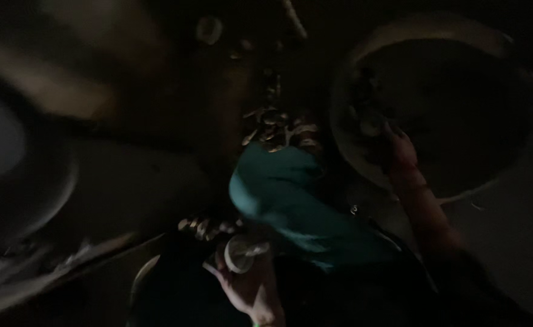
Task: The person sits on the floor at a bench-mounted grinding and buffing machine, holding small brass metal parts against the spinning wheel to polish and shape them. They repeatedly reposition and turn each part, then place finished pieces aside and pick up new parts from a tray on the floor.
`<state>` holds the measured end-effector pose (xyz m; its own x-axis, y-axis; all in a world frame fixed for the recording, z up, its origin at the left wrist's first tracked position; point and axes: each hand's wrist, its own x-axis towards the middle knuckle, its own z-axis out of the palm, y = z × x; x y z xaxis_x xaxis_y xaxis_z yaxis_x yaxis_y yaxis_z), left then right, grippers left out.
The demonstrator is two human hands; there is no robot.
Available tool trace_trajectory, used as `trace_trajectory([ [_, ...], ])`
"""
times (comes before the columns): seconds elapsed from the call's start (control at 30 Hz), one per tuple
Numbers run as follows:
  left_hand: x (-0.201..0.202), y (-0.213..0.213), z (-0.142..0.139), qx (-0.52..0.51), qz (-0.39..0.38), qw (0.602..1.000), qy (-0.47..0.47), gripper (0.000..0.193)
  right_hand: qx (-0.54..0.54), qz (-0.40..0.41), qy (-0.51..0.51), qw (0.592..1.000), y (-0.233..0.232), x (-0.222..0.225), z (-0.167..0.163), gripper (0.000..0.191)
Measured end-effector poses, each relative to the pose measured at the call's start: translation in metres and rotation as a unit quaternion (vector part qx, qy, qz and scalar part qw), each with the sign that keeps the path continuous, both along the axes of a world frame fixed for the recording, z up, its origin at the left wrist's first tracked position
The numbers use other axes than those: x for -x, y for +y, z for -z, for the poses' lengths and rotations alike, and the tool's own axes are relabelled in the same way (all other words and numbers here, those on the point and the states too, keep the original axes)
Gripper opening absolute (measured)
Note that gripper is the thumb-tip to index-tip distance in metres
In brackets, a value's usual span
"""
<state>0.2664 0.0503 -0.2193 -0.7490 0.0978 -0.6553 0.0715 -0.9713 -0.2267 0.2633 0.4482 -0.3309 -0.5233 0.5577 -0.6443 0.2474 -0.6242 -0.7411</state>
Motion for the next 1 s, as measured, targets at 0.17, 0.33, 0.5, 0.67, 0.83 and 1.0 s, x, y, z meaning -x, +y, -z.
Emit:
trace_trajectory([
  [0.17, -0.011, 0.026, -0.036, -0.301, -0.072, 0.947, 0.087, 0.066, -0.137, -0.264, 0.178, 0.938, -0.116, -0.048, -0.109, 0.051],
  [0.33, -0.018, 0.042, -0.070, -0.045, 0.110, 0.961, 0.248, 0.047, -0.271, -0.311, 0.373, 0.831, -0.197, -0.052, -0.186, 0.056],
  [0.5, -0.029, 0.038, -0.082, 0.000, 0.080, 0.929, 0.360, 0.049, -0.504, -0.300, 0.419, 0.693, -0.218, -0.049, -0.204, 0.058],
  [0.67, -0.024, 0.038, -0.092, -0.020, 0.121, 0.950, 0.287, 0.073, -0.624, -0.327, 0.360, 0.612, -0.238, -0.040, -0.221, 0.079],
  [0.83, -0.024, 0.027, -0.097, -0.058, 0.101, 0.933, 0.340, 0.072, -0.774, -0.386, 0.299, 0.404, -0.226, -0.030, -0.277, 0.049],
  [1.0, -0.017, 0.027, -0.069, 0.118, 0.111, 0.928, 0.337, 0.072, -0.847, -0.435, 0.208, 0.222, -0.231, -0.022, -0.310, 0.040],
])
